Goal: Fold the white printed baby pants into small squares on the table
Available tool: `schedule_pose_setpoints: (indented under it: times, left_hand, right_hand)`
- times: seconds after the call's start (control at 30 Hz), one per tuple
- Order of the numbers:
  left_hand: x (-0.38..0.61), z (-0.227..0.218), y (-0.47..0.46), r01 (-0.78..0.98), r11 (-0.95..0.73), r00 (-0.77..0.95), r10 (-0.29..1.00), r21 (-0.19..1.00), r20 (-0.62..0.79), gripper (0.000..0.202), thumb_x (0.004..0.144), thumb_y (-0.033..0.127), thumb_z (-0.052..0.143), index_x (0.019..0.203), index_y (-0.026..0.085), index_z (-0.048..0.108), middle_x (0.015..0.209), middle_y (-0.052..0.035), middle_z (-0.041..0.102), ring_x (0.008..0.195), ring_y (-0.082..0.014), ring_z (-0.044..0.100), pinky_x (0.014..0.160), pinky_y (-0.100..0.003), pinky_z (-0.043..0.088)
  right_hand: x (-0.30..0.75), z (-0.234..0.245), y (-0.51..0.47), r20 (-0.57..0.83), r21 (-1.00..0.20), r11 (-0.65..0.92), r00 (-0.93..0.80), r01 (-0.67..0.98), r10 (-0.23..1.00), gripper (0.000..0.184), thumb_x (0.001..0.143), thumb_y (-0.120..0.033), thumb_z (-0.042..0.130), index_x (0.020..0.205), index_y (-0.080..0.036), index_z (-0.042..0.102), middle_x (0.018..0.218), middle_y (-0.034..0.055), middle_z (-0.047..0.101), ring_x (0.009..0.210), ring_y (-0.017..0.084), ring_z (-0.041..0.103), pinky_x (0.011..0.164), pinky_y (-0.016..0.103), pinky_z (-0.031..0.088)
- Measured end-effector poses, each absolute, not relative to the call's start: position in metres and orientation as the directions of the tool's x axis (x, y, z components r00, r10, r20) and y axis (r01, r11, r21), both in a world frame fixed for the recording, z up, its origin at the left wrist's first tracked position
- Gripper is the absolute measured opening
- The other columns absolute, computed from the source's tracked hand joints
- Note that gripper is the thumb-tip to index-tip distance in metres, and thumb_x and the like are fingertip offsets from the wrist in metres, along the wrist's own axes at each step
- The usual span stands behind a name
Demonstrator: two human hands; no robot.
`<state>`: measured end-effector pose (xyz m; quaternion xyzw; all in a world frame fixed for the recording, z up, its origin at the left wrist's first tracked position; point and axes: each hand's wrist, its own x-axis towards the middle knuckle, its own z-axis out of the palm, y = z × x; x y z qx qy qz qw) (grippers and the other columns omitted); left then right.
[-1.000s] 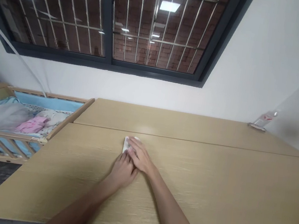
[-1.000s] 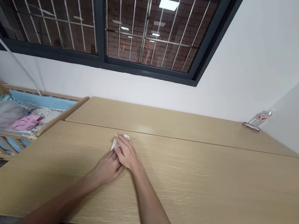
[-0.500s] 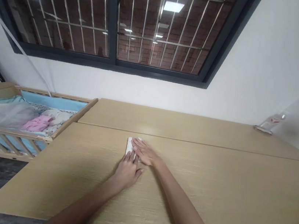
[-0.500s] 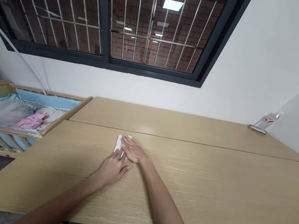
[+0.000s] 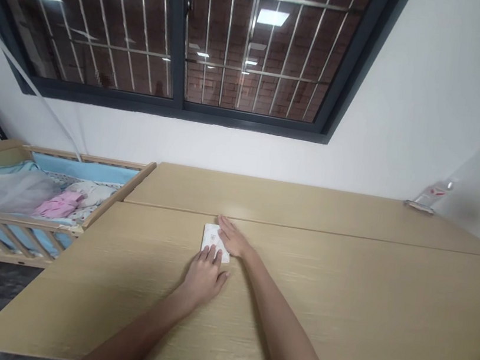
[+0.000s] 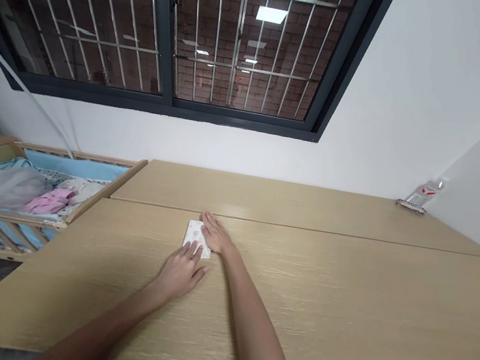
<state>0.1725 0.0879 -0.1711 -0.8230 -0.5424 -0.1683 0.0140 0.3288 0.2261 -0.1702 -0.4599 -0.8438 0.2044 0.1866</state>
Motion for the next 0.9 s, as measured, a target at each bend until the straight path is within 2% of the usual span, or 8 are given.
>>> schedule_pose_setpoints:
  times: [0.13, 0.23, 0.33, 0.43, 0.53, 0.7, 0.9]
  left_hand:
    - [0.167, -0.161, 0.09, 0.877, -0.433, 0.36, 0.88, 0.21, 0.308, 0.049, 0.1, 0.046, 0.043, 0.135, 0.015, 0.058, 0.142, -0.0184, 0.059, 0.132, -0.0347, 0.052, 0.107, -0.047, 0.045]
    - [0.163, -0.15, 0.094, 0.881, -0.392, 0.284, 0.887, 0.266, 0.364, 0.041, 0.102, 0.043, 0.041, 0.128, 0.018, 0.06, 0.135, -0.0154, 0.062, 0.123, -0.0314, 0.056, 0.103, -0.045, 0.045]
    - [0.159, -0.142, 0.104, 0.923, -0.256, 0.142, 0.92, 0.287, 0.365, 0.041, 0.103, 0.042, 0.038, 0.126, 0.015, 0.057, 0.124, -0.0156, 0.064, 0.115, -0.0294, 0.058, 0.098, -0.041, 0.044]
    - [0.154, -0.143, 0.116, 0.963, -0.061, -0.017, 0.958, 0.261, 0.286, 0.043, 0.103, 0.045, 0.037, 0.116, 0.012, 0.06, 0.115, -0.017, 0.064, 0.109, -0.0304, 0.058, 0.093, -0.041, 0.042]
    - [0.148, -0.15, 0.126, 0.969, 0.051, -0.111, 0.965, 0.243, 0.238, 0.047, 0.102, 0.049, 0.038, 0.109, 0.009, 0.062, 0.112, -0.0209, 0.063, 0.109, -0.0342, 0.057, 0.092, -0.044, 0.041]
    - [0.147, -0.158, 0.132, 0.96, 0.066, -0.122, 0.973, 0.272, 0.195, 0.05, 0.101, 0.051, 0.038, 0.109, 0.009, 0.065, 0.113, -0.0211, 0.064, 0.112, -0.0345, 0.058, 0.094, -0.045, 0.039]
    - [0.151, -0.147, 0.127, 0.933, -0.012, -0.052, 0.984, 0.359, 0.168, 0.033, 0.101, 0.037, 0.042, 0.105, 0.013, 0.064, 0.111, -0.0176, 0.069, 0.11, -0.029, 0.062, 0.094, -0.04, 0.041]
  right_hand:
    - [0.333, -0.179, 0.226, 0.276, -0.675, 0.384, -0.268, 0.63, 0.923, 0.075, 0.103, -0.061, 0.022, 0.16, -0.014, 0.03, 0.165, 0.0148, 0.032, 0.154, 0.024, 0.029, 0.126, 0.046, 0.022]
    - [0.339, -0.182, 0.227, 0.337, -0.816, 0.309, -0.032, 0.488, 0.941, 0.07, 0.101, -0.059, 0.032, 0.152, -0.013, 0.044, 0.152, 0.0187, 0.051, 0.14, 0.026, 0.05, 0.118, 0.045, 0.036]
    - [0.342, -0.181, 0.227, 0.349, -0.875, 0.295, 0.078, 0.384, 0.934, 0.057, 0.097, -0.054, 0.044, 0.134, -0.015, 0.061, 0.133, 0.0172, 0.065, 0.119, 0.026, 0.063, 0.107, 0.042, 0.046]
    - [0.34, -0.18, 0.225, 0.372, -0.867, 0.328, 0.049, 0.375, 0.927, 0.045, 0.092, -0.048, 0.054, 0.118, -0.016, 0.07, 0.117, 0.0144, 0.071, 0.1, 0.024, 0.066, 0.095, 0.04, 0.051]
    - [0.336, -0.18, 0.223, 0.381, -0.852, 0.36, -0.023, 0.381, 0.924, 0.036, 0.087, -0.043, 0.061, 0.107, -0.016, 0.074, 0.105, 0.012, 0.073, 0.089, 0.022, 0.066, 0.086, 0.037, 0.053]
    - [0.334, -0.179, 0.22, 0.373, -0.845, 0.382, -0.1, 0.374, 0.923, 0.028, 0.084, -0.041, 0.066, 0.098, -0.017, 0.073, 0.094, 0.0075, 0.071, 0.079, 0.018, 0.061, 0.075, 0.032, 0.05]
    - [0.323, -0.175, 0.207, 0.347, -0.871, 0.367, -0.121, 0.326, 0.93, 0.023, 0.077, -0.036, 0.071, 0.088, -0.019, 0.06, 0.083, 0.0002, 0.061, 0.072, 0.015, 0.052, 0.067, 0.026, 0.044]
